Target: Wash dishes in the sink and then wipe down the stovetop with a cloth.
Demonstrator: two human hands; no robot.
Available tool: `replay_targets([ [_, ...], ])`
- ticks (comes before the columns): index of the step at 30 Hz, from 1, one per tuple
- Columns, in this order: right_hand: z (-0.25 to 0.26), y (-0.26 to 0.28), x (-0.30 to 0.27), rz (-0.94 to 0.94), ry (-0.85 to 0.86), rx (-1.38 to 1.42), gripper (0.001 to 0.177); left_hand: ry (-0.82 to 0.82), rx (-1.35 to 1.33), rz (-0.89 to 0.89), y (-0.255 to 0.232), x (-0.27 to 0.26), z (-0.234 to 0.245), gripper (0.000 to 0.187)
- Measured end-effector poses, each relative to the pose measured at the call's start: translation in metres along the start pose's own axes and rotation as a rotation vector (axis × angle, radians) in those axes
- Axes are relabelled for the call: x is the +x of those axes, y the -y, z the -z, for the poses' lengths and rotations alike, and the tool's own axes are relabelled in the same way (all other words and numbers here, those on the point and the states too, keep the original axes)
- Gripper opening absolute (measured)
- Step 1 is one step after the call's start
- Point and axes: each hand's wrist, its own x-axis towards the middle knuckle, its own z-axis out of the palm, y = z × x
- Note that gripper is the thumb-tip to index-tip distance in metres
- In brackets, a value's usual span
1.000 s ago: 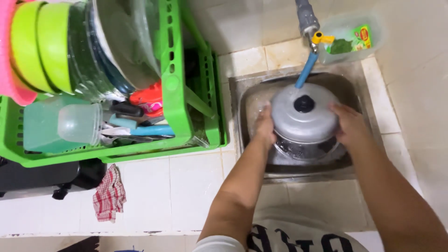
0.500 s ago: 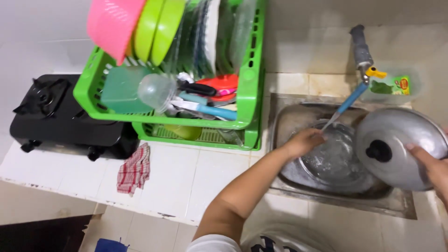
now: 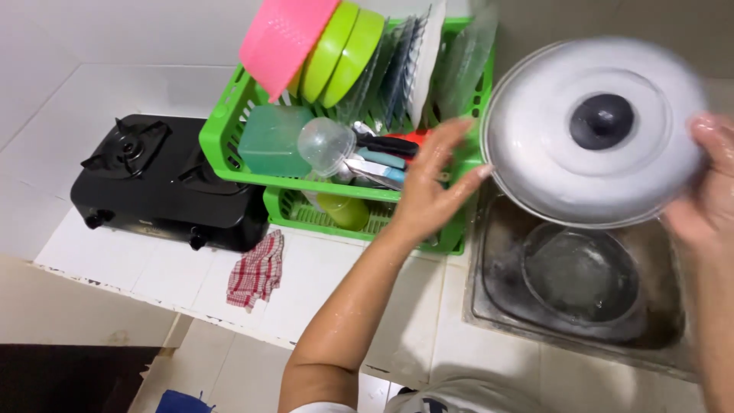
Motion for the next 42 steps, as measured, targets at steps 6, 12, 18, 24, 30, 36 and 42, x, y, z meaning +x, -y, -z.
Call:
replay_targets([
  [6,-0.121,-0.07,0.041,-0.018,-0.002,0.147,0.025,-0.208,-0.023,0.012,0.007,0.029,0.061,0.101],
  [12,-0.205,-0.127,0.08,-0.008,-0.053,0.183,0.044,-0.342,0.127,0.0,0.035,0.066,0.109,0.101],
  [18,-0.241,-0.169,0.14,0.035,0.013,0.195,0.039,-0.428,0.307,-0.078,0.099,0.114,0.145,0.08],
  [24,-0.273,-0.14,0.141,-0.139,0.035,-0.017,0.03,-0.416,0.438,-0.068,0.102,0.157,0.16,0.065],
  [30,-0.258,-0.119,0.154,-0.147,0.026,-0.608,0.039,-0.407,0.699,-0.02,0.091,0.173,0.148,0.059],
  [36,-0.244,-0.117,0.162,-0.205,0.02,-0.656,0.046,-0.382,0.776,-0.005,0.105,0.182,0.138,0.056],
  [42,-0.232,-0.118,0.163,-0.233,0.042,-0.698,0.046,-0.301,0.914,0.077,0.106,0.189,0.136,0.058],
])
